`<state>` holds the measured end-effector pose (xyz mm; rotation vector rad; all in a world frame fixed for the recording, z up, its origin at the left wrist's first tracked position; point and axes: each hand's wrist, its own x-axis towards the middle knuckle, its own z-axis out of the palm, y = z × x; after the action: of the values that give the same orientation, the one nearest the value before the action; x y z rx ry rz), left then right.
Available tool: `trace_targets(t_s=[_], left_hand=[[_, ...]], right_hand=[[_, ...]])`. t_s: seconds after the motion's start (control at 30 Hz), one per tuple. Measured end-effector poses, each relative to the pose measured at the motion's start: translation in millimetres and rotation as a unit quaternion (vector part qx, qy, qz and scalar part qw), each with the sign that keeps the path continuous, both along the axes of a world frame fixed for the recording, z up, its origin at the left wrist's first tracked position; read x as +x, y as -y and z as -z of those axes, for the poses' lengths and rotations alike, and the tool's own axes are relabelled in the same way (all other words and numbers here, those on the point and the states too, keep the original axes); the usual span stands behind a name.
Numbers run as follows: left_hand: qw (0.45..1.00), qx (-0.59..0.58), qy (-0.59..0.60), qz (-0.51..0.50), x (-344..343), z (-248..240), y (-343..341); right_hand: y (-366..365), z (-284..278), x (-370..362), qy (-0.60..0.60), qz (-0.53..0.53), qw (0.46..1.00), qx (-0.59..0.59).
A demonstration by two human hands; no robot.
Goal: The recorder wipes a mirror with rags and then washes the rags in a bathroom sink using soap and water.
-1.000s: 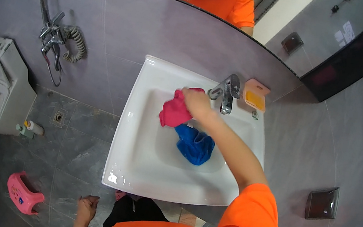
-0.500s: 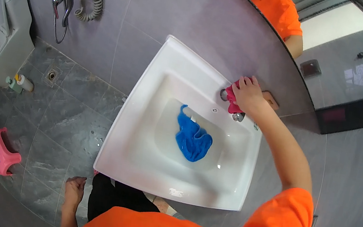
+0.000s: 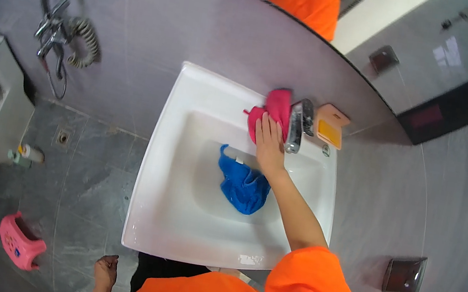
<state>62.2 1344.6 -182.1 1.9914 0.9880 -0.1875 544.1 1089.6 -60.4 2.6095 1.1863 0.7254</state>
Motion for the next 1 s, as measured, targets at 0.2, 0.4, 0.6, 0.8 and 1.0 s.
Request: trace_targets(t_s=[0.2,0.4,0.6,0.8,1.0], left_hand=[[0.994,0.081,0.014,0.076,41,-23,-33],[0.976,0.093,0.063,0.185,40,-30,-32],[0.974,0.132,-0.026,0.180,51,-57,-35],[0.937,0.259,-0.063,0.224,78,-89,-57],[0.906,0.308,0.208,0.200,216,-225,-16]], right_hand=[[91,6,8,-0.215,0.216,0.937,0.171],[75,-28,59,-0.439,-0.023,0.418,0.795],[35,-72,54,-0.470,-0.087,0.292,0.828],[55,24,88,-0.125,-0.013,0.835,0.535],[63,17,33,-0.121,0.101,0.848,0.505]])
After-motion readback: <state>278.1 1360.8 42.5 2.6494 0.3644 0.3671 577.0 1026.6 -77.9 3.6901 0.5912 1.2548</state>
